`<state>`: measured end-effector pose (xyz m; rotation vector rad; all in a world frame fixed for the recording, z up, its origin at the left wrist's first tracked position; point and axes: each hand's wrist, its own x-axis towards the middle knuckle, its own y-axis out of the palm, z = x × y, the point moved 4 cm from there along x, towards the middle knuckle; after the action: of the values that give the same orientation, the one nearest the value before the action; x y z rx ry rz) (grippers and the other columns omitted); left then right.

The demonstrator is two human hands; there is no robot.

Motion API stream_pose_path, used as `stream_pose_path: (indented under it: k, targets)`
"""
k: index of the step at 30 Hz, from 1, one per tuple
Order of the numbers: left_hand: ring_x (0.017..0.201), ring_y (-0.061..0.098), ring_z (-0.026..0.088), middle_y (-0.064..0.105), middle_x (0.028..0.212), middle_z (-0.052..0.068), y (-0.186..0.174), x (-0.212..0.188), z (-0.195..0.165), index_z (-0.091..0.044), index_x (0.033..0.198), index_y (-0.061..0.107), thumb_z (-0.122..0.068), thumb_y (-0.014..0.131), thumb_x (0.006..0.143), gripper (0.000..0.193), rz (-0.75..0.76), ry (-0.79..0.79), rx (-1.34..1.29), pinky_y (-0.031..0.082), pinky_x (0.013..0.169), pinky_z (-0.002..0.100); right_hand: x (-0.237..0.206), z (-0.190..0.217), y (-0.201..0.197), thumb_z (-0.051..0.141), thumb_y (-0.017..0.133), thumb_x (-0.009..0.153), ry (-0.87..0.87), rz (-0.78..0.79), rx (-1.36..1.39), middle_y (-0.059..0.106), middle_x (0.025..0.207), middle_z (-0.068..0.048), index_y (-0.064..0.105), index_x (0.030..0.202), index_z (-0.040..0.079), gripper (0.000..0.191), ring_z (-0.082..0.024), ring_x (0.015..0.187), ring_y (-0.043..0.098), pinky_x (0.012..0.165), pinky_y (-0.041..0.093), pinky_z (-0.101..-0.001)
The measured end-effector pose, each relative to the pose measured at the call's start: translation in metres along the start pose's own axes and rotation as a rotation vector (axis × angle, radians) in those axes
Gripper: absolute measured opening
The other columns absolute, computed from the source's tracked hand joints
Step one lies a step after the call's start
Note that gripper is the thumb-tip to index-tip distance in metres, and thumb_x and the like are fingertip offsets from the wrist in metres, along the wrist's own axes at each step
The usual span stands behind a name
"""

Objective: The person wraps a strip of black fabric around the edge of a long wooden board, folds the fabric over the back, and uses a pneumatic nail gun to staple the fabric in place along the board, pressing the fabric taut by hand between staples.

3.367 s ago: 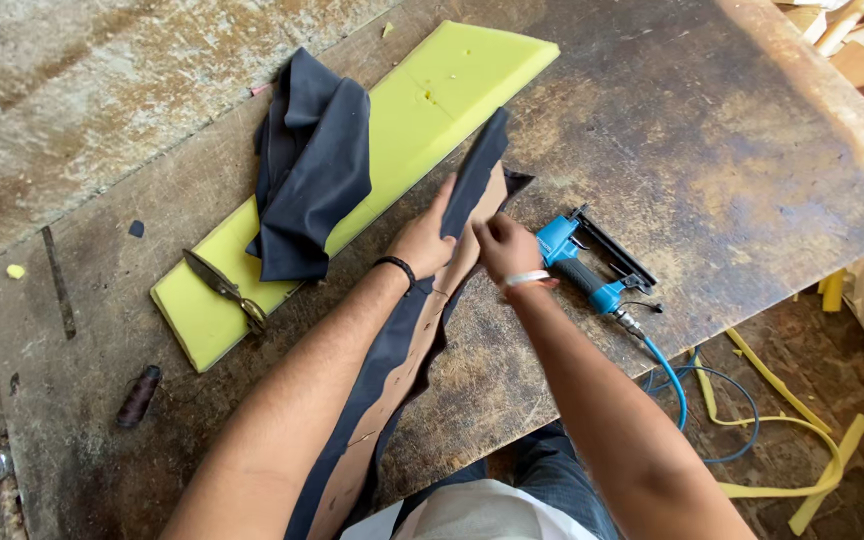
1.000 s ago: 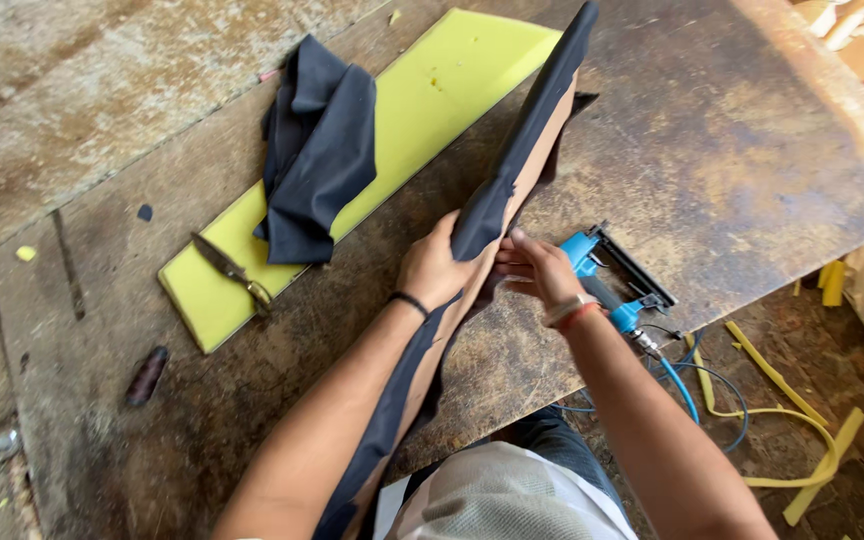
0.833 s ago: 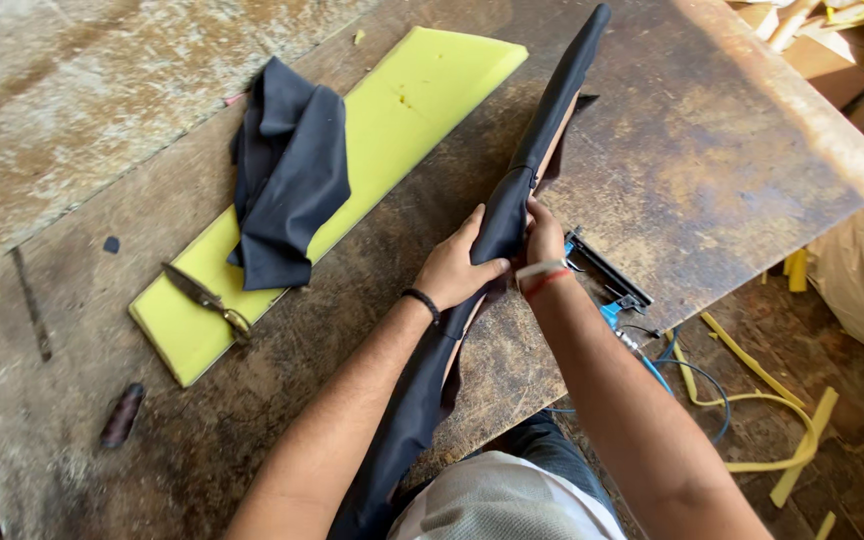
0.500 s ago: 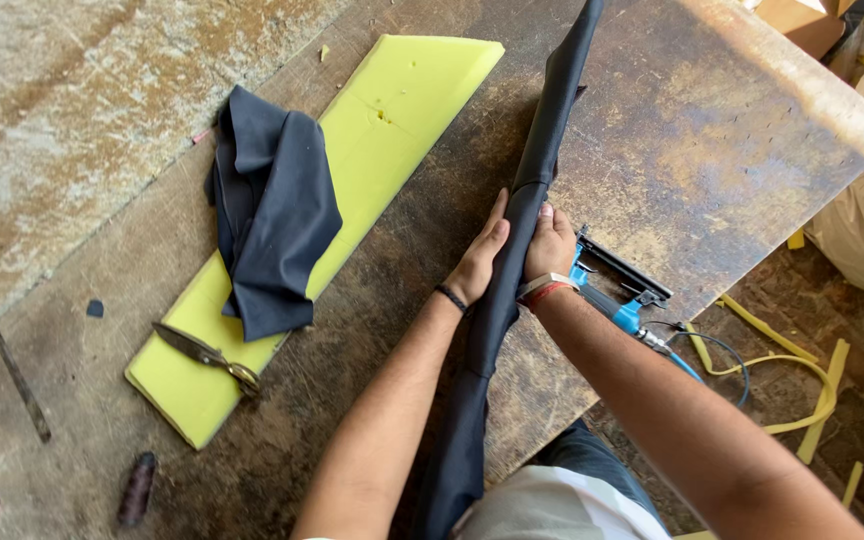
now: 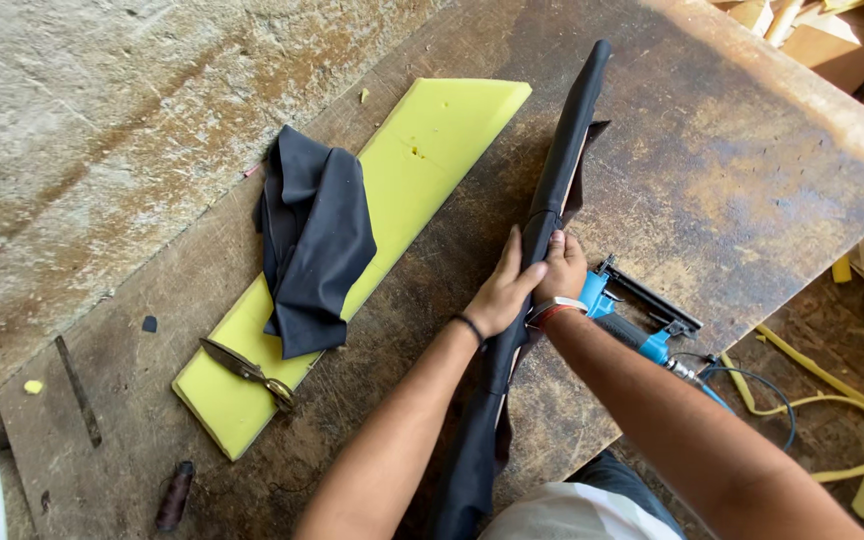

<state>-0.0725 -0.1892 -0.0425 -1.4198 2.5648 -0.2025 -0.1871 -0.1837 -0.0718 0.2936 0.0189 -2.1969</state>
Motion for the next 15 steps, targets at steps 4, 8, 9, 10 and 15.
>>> stream_pose_path:
  k: [4, 8, 9, 10, 15]
  targets:
    - [0.143, 0.043, 0.039, 0.026, 0.166, 0.023, -0.001, -0.011, -0.017, -0.016, 0.165, -0.001, -0.034, 0.051, 0.100, 0.085, -0.008, -0.250, 0.377, 0.042, 0.115, 0.048, -0.004, 0.011, 0.001, 0.028, 0.054, 0.110, -0.089, 0.014, -0.003, 0.070, 0.084, -0.003, 0.068, 0.099, 0.002, 0.031, -0.010, 0.074, 0.059, 0.069, 0.053, -0.0306]
    - [0.120, 0.067, 0.037, 0.060, 0.142, 0.021, -0.001, -0.004, -0.047, -0.029, 0.167, -0.007, -0.025, 0.057, 0.095, 0.096, -0.008, -0.527, 0.633, 0.054, 0.104, 0.048, -0.004, 0.007, -0.025, 0.043, 0.064, 0.104, 0.073, 0.293, -0.364, 0.065, 0.081, -0.008, 0.069, 0.099, 0.002, 0.041, -0.022, 0.072, 0.057, 0.067, 0.048, -0.0410]
    - [0.116, 0.070, 0.037, 0.069, 0.134, 0.021, -0.003, -0.006, -0.051, -0.030, 0.168, -0.007, -0.024, 0.058, 0.095, 0.098, -0.027, -0.573, 0.671, 0.056, 0.102, 0.047, -0.006, 0.007, -0.044, 0.046, 0.069, 0.098, 0.009, 0.369, -0.663, 0.069, 0.085, -0.010, 0.071, 0.102, 0.005, 0.042, -0.025, 0.079, 0.063, 0.073, 0.052, -0.0409]
    - [0.117, 0.069, 0.036, 0.068, 0.136, 0.020, -0.004, -0.008, -0.054, -0.031, 0.168, -0.006, -0.022, 0.060, 0.094, 0.099, -0.042, -0.550, 0.679, 0.055, 0.103, 0.047, -0.009, 0.006, -0.063, 0.049, 0.075, 0.092, -0.060, 0.436, -0.959, 0.074, 0.088, -0.012, 0.074, 0.105, 0.007, 0.044, -0.028, 0.085, 0.069, 0.080, 0.056, -0.0408]
    - [0.118, 0.066, 0.032, 0.055, 0.147, 0.014, -0.006, -0.008, -0.052, -0.035, 0.162, -0.005, -0.013, 0.064, 0.088, 0.103, -0.122, -0.452, 0.674, 0.057, 0.099, 0.045, -0.027, -0.011, -0.138, 0.046, 0.099, 0.056, -0.289, 0.392, -1.311, 0.063, 0.116, -0.024, 0.048, 0.134, 0.008, 0.100, -0.042, 0.106, 0.064, 0.084, 0.055, -0.0453]
